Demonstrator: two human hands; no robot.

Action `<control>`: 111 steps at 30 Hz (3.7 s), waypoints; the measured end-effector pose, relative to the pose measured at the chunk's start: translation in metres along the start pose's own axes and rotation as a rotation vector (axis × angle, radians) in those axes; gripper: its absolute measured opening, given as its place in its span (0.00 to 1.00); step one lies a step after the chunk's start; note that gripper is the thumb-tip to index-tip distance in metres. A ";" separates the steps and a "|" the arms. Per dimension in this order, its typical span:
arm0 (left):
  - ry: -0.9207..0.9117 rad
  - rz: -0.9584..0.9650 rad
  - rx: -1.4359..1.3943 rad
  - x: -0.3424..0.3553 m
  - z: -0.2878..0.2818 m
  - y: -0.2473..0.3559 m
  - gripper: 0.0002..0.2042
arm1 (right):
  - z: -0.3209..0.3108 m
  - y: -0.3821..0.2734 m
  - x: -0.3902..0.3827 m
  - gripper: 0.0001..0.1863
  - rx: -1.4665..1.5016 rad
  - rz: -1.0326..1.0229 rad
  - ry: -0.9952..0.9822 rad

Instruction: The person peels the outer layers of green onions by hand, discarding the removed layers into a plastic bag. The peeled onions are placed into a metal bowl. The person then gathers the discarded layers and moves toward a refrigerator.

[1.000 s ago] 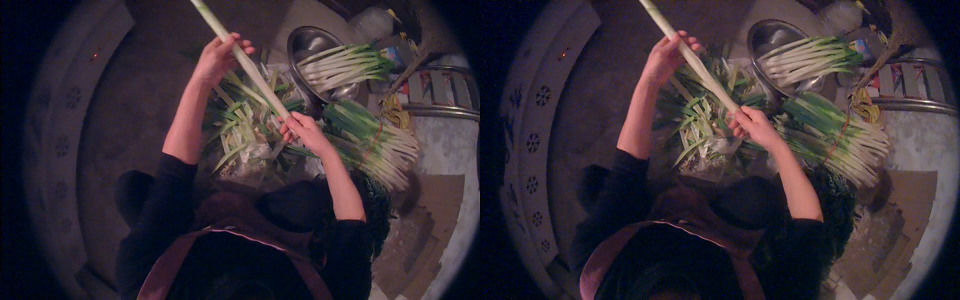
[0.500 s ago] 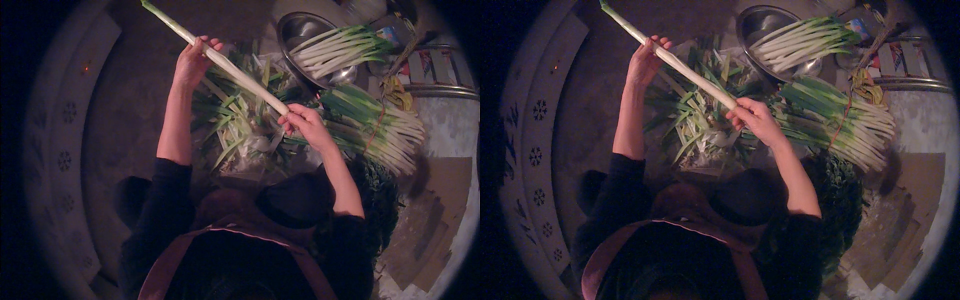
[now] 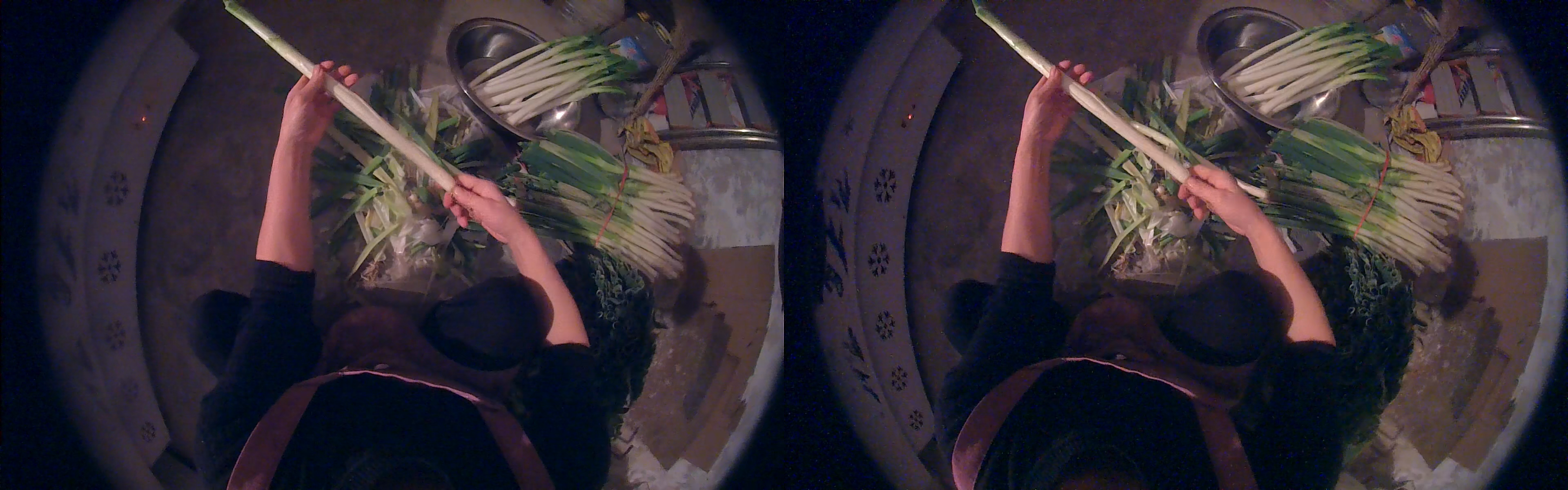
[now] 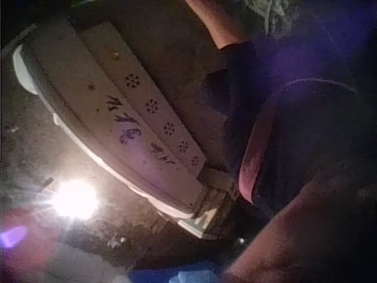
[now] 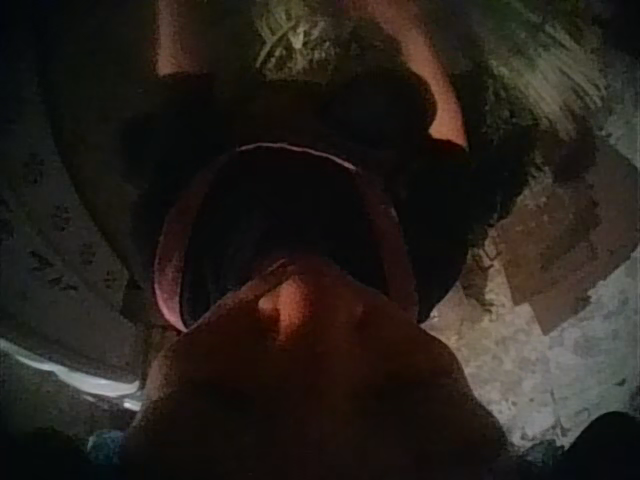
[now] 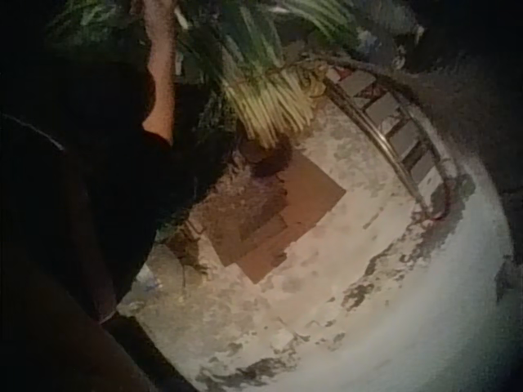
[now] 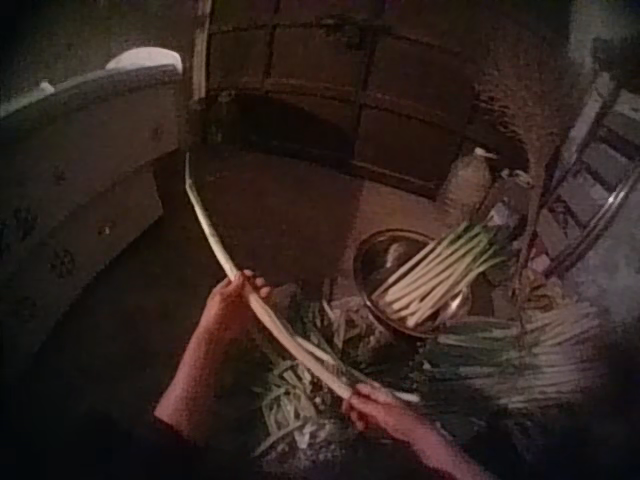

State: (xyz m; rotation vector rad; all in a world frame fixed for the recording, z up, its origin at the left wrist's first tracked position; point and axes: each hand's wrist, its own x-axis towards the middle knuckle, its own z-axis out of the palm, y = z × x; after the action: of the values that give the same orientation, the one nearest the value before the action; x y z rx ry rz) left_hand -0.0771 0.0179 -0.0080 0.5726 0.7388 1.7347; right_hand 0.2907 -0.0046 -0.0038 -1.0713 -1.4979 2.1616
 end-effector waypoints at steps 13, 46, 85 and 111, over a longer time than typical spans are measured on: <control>0.078 -0.098 -0.310 0.019 -0.028 -0.032 0.11 | 0.054 -0.076 -0.043 0.17 -0.559 -0.376 0.161; -0.170 0.067 0.368 -0.057 0.116 -0.029 0.41 | 0.062 -0.087 0.050 0.06 -1.070 -0.837 0.647; 0.024 0.042 -0.072 -0.035 -0.049 0.033 0.13 | -0.040 -0.023 -0.006 0.04 0.312 -0.331 0.713; -0.316 -0.178 0.004 -0.060 0.037 0.010 0.17 | 0.069 -0.080 0.027 0.10 -0.778 -0.378 0.161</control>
State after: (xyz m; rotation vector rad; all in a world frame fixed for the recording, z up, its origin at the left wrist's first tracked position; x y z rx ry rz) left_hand -0.0415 -0.0346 0.0239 0.7405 0.5519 1.4360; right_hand 0.2102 -0.0012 0.0694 -1.0132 -2.3017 1.2131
